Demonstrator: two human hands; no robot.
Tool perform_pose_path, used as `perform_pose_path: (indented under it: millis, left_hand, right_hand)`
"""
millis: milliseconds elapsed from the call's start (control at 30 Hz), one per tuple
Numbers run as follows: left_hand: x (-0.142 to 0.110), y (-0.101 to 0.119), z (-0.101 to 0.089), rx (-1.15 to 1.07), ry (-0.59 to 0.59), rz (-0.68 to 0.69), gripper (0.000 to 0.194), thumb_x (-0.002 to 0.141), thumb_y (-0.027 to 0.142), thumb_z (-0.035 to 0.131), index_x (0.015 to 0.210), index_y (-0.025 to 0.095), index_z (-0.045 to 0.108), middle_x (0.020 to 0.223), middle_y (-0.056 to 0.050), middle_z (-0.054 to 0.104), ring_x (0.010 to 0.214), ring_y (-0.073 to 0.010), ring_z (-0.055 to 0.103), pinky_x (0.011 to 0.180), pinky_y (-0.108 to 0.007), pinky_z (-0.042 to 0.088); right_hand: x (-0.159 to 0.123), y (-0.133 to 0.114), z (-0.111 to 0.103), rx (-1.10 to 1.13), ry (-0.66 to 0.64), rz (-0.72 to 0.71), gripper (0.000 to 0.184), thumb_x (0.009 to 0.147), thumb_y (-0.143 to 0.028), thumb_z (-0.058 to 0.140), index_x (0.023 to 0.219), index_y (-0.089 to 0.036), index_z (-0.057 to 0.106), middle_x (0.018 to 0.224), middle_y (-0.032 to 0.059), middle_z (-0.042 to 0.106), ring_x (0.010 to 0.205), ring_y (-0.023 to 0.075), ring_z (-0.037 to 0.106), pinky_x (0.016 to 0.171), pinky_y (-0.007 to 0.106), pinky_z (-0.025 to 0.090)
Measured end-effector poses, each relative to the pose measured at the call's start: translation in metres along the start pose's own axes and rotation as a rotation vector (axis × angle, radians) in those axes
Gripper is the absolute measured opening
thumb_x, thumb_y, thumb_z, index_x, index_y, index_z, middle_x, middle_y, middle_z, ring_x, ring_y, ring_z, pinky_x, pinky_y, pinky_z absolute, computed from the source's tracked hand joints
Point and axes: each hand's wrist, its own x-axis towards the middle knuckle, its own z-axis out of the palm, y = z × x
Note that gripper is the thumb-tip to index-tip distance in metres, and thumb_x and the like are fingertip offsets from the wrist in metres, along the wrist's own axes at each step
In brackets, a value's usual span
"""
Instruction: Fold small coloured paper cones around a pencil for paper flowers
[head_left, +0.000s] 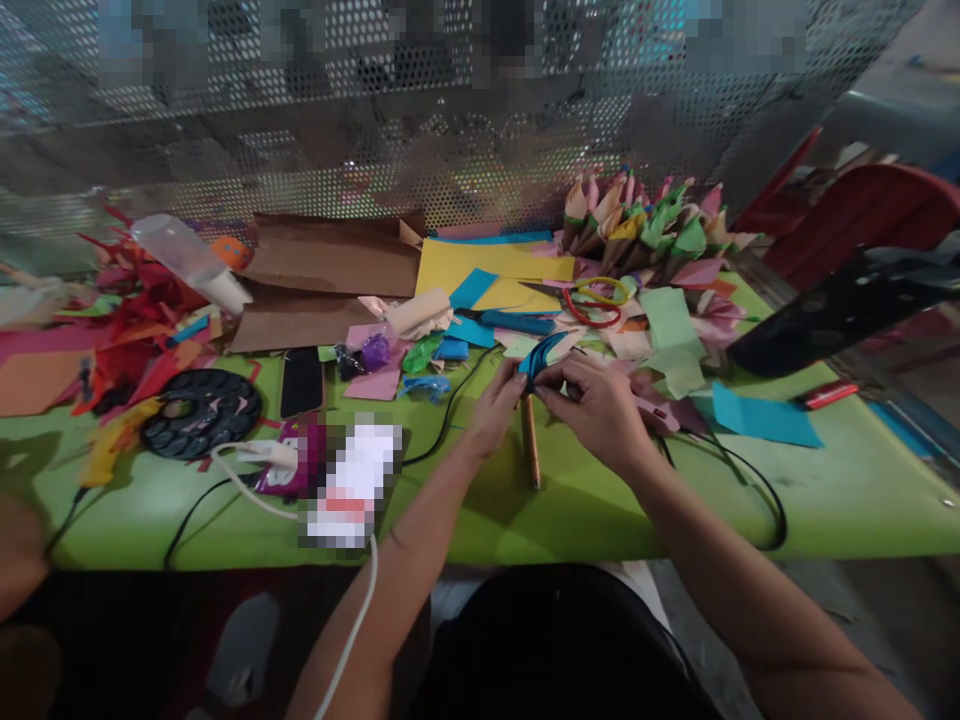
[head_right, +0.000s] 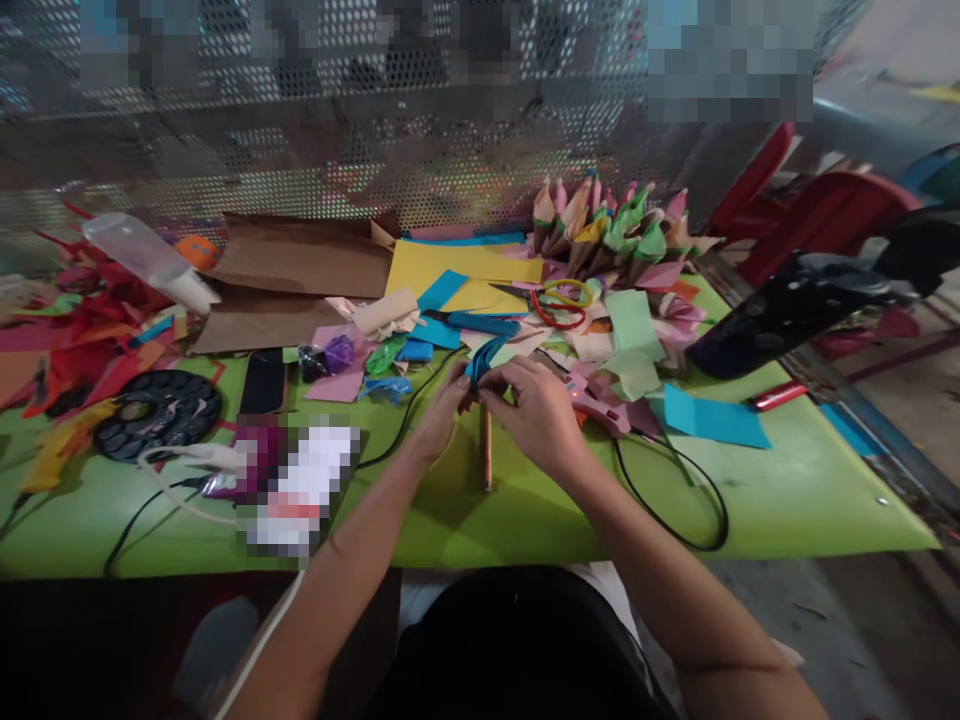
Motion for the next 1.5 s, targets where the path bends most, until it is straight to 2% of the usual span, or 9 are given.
perform_pose_path:
  millis: [167,400,533,700,800,1100,1300,1500]
  left_hand:
    - [0.000,0.002,0.001,-0.015,0.015,-0.024,0.022,0.088,0.044,0.060,0.097,0.024,0.062,0.083,-0.001,0.060,0.088,-0.0193,0.057,0.081,-0.029,0.047]
    - [-0.001,0.001,0.000,0.004,0.017,-0.020,0.022,0.090,0.045,0.059,0.095,0.024,0.062,0.074,0.002,0.054,0.072,-0.0162,0.051,0.070,-0.028,0.045]
    - [-0.002,0.002,-0.001,0.005,0.010,-0.036,0.025,0.089,0.048,0.060,0.097,0.024,0.062,0.073,0.002,0.053,0.071,-0.0158,0.050,0.068,-0.027,0.044]
    - [-0.002,0.003,-0.001,-0.024,0.036,-0.044,0.030,0.088,0.053,0.062,0.097,0.023,0.062,0.073,0.002,0.052,0.070,-0.0150,0.050,0.066,-0.027,0.042]
    - [-0.001,0.004,-0.002,-0.028,0.048,-0.060,0.035,0.087,0.057,0.063,0.096,0.023,0.061,0.071,0.003,0.051,0.066,-0.0139,0.048,0.064,-0.027,0.040]
    - [-0.001,0.005,-0.002,-0.006,0.057,-0.066,0.040,0.084,0.062,0.065,0.091,0.023,0.061,0.071,0.002,0.050,0.064,-0.0138,0.044,0.063,-0.028,0.039]
    - [-0.003,0.006,-0.003,0.014,0.030,-0.011,0.045,0.081,0.067,0.065,0.094,0.023,0.062,0.073,0.003,0.049,0.067,-0.0143,0.042,0.065,-0.028,0.038]
    - [-0.002,0.003,-0.004,0.017,0.039,-0.031,0.043,0.085,0.065,0.064,0.097,0.024,0.062,0.073,0.002,0.050,0.068,-0.0149,0.044,0.066,-0.028,0.040]
  right_hand:
    - [-0.001,0.000,0.000,0.003,0.000,-0.015,0.012,0.085,-0.020,0.064,0.080,-0.023,0.073,0.079,0.0048,0.070,0.075,0.0225,0.062,0.069,0.034,0.046]
    - [-0.001,0.000,0.000,-0.001,0.001,-0.023,0.012,0.088,-0.023,0.063,0.081,-0.024,0.073,0.080,0.0052,0.071,0.076,0.0230,0.064,0.069,0.035,0.048]
    - [-0.003,-0.001,0.000,-0.024,0.003,-0.039,0.012,0.088,-0.021,0.063,0.082,-0.024,0.074,0.081,0.0051,0.071,0.077,0.0230,0.066,0.069,0.034,0.050]
    - [-0.006,-0.006,-0.004,-0.125,0.051,-0.092,0.014,0.091,-0.022,0.064,0.084,-0.025,0.077,0.087,0.0067,0.075,0.082,0.0237,0.069,0.073,0.035,0.052]
    - [-0.006,-0.008,-0.008,-0.113,0.091,-0.098,0.013,0.091,-0.025,0.066,0.085,-0.026,0.078,0.086,0.0063,0.076,0.085,0.0241,0.070,0.074,0.035,0.054]
    - [-0.004,-0.002,-0.004,0.034,0.073,-0.057,0.014,0.088,-0.020,0.065,0.084,-0.025,0.078,0.082,0.0046,0.074,0.076,0.0210,0.067,0.068,0.032,0.053]
    - [-0.006,-0.004,0.002,-0.033,0.108,-0.052,0.016,0.088,-0.018,0.065,0.083,-0.025,0.078,0.082,0.0054,0.074,0.077,0.0221,0.068,0.070,0.033,0.052]
    - [-0.008,-0.006,0.003,-0.101,0.132,-0.049,0.015,0.089,-0.019,0.065,0.083,-0.024,0.077,0.084,0.0064,0.074,0.078,0.0228,0.068,0.069,0.033,0.051]
